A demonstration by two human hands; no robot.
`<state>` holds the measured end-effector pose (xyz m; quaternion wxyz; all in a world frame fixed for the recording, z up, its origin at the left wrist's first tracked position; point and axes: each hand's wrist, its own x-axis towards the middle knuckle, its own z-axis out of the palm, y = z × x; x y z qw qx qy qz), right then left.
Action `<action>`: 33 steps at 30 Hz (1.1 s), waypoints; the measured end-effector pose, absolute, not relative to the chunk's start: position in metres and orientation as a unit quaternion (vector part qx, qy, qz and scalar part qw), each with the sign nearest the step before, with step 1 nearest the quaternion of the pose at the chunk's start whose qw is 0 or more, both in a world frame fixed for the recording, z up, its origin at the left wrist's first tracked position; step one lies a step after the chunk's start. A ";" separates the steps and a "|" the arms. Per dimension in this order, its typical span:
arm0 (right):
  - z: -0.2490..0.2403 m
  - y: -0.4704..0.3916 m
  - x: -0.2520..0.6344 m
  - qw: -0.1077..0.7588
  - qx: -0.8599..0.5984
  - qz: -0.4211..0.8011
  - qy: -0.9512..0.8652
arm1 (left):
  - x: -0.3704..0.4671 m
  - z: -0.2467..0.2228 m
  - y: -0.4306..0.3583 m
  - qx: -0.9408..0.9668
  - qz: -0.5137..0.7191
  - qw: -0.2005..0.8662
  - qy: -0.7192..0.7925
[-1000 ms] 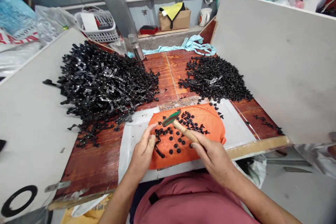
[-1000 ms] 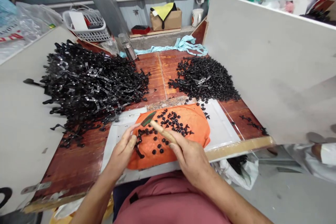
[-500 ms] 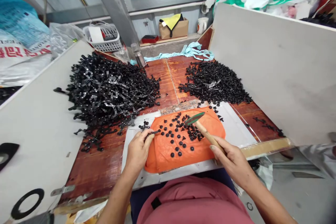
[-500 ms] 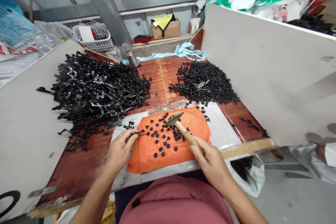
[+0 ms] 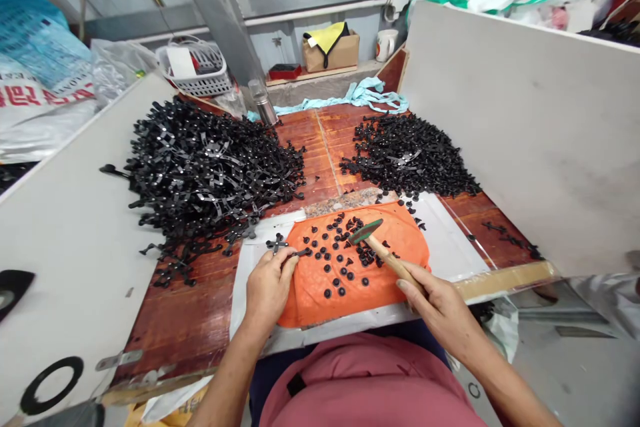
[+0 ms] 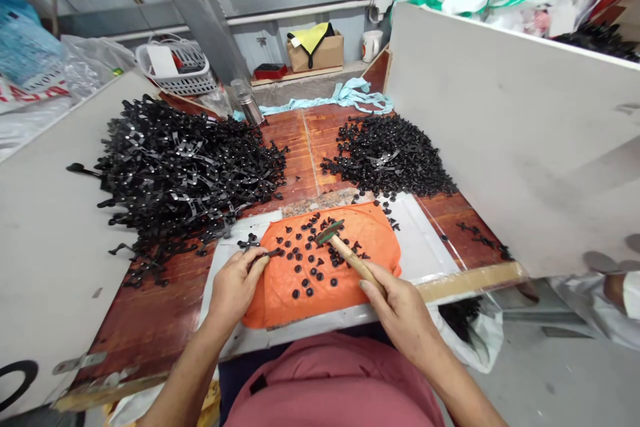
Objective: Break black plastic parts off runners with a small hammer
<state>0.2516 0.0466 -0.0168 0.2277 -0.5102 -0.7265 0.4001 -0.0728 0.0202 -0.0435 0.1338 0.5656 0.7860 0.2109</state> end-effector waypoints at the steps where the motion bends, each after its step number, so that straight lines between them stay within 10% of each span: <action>1: -0.015 0.047 0.250 0.225 -0.502 0.396 -0.736 | -0.072 -0.043 0.020 0.568 0.209 0.127 0.786; 33: 0.002 0.068 0.177 0.046 -0.425 0.144 -0.893 | -0.069 -0.044 0.015 0.560 0.213 0.103 0.794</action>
